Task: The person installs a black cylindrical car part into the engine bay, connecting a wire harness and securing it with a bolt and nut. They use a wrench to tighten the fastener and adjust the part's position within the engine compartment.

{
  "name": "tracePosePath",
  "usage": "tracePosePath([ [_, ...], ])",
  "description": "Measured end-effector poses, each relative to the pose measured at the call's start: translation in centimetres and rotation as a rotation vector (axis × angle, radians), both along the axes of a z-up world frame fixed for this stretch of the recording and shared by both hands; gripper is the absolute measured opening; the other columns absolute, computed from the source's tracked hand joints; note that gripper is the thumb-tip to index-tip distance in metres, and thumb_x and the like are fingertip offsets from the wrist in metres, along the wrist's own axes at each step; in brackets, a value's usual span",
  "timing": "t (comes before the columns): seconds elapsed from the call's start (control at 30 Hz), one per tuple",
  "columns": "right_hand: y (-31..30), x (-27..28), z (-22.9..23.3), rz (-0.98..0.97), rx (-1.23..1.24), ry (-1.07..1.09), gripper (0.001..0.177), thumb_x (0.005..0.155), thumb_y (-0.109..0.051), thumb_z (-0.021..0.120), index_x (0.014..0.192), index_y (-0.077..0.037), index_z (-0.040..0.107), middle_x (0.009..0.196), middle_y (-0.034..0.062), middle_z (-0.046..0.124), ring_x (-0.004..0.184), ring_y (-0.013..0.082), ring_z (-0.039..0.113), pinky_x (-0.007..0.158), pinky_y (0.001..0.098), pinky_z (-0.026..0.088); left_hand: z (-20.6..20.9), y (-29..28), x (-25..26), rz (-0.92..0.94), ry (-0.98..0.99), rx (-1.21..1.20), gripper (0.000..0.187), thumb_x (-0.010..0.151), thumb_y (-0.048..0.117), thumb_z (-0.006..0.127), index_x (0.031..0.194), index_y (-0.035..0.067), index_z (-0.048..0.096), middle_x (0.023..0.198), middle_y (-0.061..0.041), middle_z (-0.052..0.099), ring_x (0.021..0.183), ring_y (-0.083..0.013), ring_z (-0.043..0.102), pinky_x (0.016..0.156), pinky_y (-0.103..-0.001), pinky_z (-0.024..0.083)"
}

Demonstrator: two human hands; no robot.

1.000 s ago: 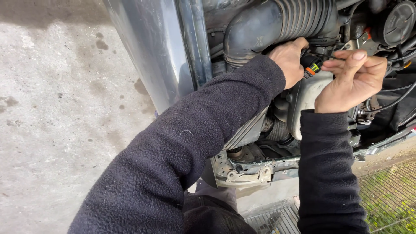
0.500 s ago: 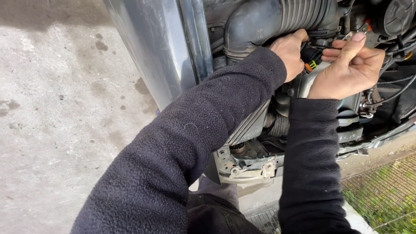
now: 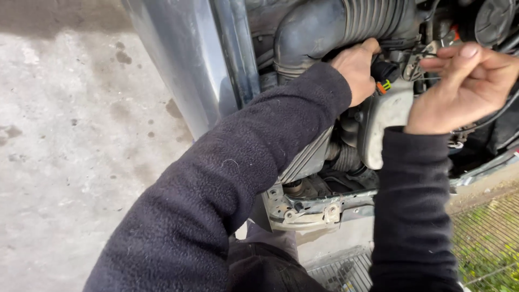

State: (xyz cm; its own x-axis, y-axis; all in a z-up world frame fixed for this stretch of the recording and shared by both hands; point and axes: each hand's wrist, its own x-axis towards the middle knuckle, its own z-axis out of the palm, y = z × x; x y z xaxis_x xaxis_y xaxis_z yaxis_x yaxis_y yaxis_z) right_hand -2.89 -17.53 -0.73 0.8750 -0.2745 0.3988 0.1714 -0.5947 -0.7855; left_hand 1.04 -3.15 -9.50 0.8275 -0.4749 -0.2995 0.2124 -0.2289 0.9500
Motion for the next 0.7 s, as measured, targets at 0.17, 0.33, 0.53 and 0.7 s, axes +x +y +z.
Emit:
tracePosePath([
  [0.17,-6.5,-0.8,1.3,0.300,-0.047,0.351,0.015,0.120,-0.004,0.050,0.128,0.008,0.052,0.121,0.0205,0.066,0.100,0.0259,0.069,0.096,0.0335,0.060,-0.4,-0.1,0.0,-0.012,-0.032,0.008,0.053,0.075,0.005,0.069,0.126,0.002,0.054,0.123,-0.019,0.068,0.113,-0.0354,0.067,0.099,-0.039,0.052],
  [0.33,-4.7,0.9,3.6,0.546,0.010,0.489,0.016,0.126,-0.007,0.060,0.118,0.003,0.049,0.112,0.0183,0.068,0.098,0.0224,0.070,0.096,0.0320,0.058,0.4,0.6,0.2,-0.036,-0.019,0.030,0.052,0.077,0.005,0.068,0.127,0.003,0.055,0.124,-0.018,0.068,0.114,-0.0342,0.067,0.100,-0.039,0.052],
  [0.53,-5.2,1.2,2.0,0.684,0.000,0.454,0.015,0.122,-0.005,0.062,0.117,0.003,0.050,0.113,0.0184,0.068,0.102,0.0203,0.070,0.097,0.0330,0.060,0.8,0.8,0.2,-0.044,0.016,0.042,0.052,0.077,0.005,0.067,0.128,0.003,0.055,0.124,-0.017,0.068,0.113,-0.0324,0.068,0.099,-0.039,0.053],
  [0.7,-5.2,1.2,1.9,0.673,-0.088,0.451,0.015,0.121,-0.001,0.061,0.112,0.005,0.051,0.114,0.0220,0.071,0.100,0.0238,0.069,0.095,0.0344,0.058,0.5,0.7,0.1,-0.029,-0.011,0.044,0.051,0.078,0.006,0.067,0.127,0.003,0.055,0.124,-0.017,0.069,0.114,-0.0330,0.068,0.100,-0.039,0.052],
])
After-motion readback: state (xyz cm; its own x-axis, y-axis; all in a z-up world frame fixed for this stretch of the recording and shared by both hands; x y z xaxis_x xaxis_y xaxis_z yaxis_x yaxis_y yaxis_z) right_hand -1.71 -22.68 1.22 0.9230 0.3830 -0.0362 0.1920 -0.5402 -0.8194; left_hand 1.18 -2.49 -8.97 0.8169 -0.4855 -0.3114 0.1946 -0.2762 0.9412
